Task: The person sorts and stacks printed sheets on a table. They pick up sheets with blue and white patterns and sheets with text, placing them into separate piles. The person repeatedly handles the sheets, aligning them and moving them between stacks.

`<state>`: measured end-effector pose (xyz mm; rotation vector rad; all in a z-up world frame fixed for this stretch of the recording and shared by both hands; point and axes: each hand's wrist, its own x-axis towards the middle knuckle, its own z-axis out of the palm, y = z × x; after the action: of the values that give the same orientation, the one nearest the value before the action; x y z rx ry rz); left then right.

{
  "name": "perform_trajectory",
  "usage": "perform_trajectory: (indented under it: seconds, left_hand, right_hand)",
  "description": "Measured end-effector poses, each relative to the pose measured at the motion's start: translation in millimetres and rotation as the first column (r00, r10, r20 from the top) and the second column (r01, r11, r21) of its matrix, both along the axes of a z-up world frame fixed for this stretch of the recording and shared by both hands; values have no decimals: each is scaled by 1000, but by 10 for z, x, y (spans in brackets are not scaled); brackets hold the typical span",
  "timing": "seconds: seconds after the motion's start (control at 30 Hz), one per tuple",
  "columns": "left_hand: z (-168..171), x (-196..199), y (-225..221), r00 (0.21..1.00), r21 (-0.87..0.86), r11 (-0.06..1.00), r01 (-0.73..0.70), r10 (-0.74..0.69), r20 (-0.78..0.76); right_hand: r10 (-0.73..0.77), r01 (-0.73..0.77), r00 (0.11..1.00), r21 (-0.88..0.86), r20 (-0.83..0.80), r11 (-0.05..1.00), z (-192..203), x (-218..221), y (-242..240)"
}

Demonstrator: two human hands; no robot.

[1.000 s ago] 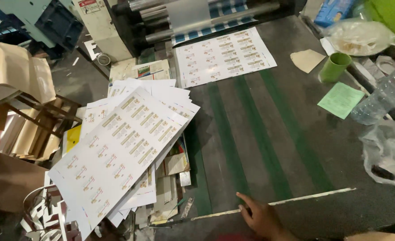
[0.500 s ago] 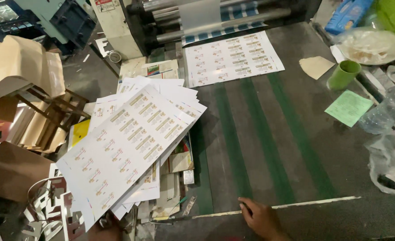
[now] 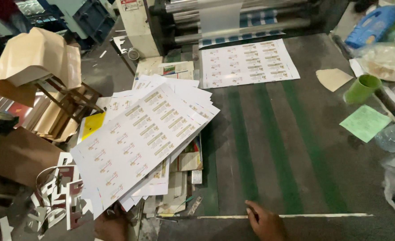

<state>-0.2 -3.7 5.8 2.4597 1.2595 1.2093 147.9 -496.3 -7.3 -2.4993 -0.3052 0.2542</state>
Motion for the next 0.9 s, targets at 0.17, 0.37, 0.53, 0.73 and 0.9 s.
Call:
perform_trajectory:
  seconds: [0.17, 0.37, 0.53, 0.73, 0.9]
  left_hand:
    - [98, 49, -39, 989, -271, 952, -143, 125, -81]
    - [-188, -15, 52, 976, -162, 965, -205, 191, -102]
    - [-174, -21, 58, 986, -62, 986, -155, 150, -78]
    - [-124, -10, 26, 985, -78, 986, -146, 138, -98]
    - [12, 18, -24, 985, -101, 983, -156, 146, -96]
  right_hand:
    - [-9, 0, 999, 243, 34, 970, -688, 159, -112]
    - [31, -19, 998, 196, -60, 981, -1331, 297, -266]
    - [-178, 131, 982, 465, 58, 876, -2021, 301, -271]
    - [-110, 139, 990, 429, -91, 892, -1759, 353, -355]
    - [-110, 40, 985, 442, 135, 896, -2337, 510, -401]
